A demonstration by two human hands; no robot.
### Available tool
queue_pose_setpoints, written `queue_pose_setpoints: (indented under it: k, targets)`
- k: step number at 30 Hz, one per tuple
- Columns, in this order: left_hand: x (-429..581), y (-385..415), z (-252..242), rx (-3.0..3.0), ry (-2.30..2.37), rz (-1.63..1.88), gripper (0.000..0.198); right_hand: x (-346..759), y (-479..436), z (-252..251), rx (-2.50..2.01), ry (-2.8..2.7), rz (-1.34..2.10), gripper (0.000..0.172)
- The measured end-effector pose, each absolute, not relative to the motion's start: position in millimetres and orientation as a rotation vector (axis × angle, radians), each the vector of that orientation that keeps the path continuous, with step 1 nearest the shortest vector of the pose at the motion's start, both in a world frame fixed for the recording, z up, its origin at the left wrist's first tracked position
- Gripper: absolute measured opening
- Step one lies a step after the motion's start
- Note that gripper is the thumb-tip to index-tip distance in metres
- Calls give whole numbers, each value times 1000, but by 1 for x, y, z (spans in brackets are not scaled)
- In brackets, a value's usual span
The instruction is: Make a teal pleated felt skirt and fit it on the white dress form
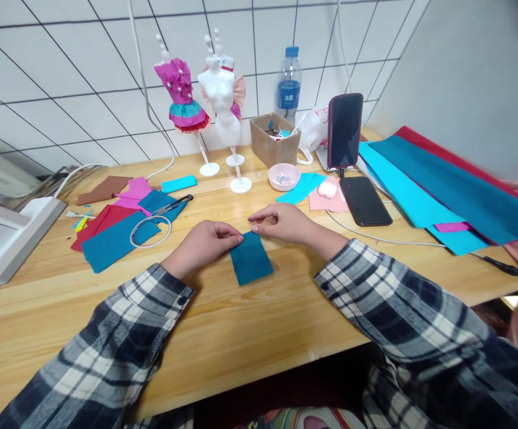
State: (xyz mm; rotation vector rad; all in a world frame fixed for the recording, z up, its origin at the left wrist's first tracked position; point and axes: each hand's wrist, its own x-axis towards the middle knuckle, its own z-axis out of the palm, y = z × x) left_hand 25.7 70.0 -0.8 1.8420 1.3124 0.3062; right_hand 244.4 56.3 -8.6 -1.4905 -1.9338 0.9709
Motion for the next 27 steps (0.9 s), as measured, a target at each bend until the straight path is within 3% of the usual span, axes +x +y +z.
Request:
queue_pose_setpoints:
  k: [2,8,14,20,23,27]
  targets:
    - [28,71,-5,1911,1326,327,38,244,61,-16,-1440,-2029,901,32]
    - [33,68,-1,2085,1470,240,33,241,64,-23,-1544,-2106,766,11]
    - [35,66,0,2114,1487,233,31,241,65,-29,-1497,-2105,725,24]
    - [36,64,-3,2407,1476,276,27,238,63,-26,-1605,-2168,622,10]
    - [39,62,-5,2633,1406,412,37,238,62,-23,-1605,-2215,531,12]
    - [47,64,-7,2706,1328,373,21,237,62,-24,-1579,-2260,480,12]
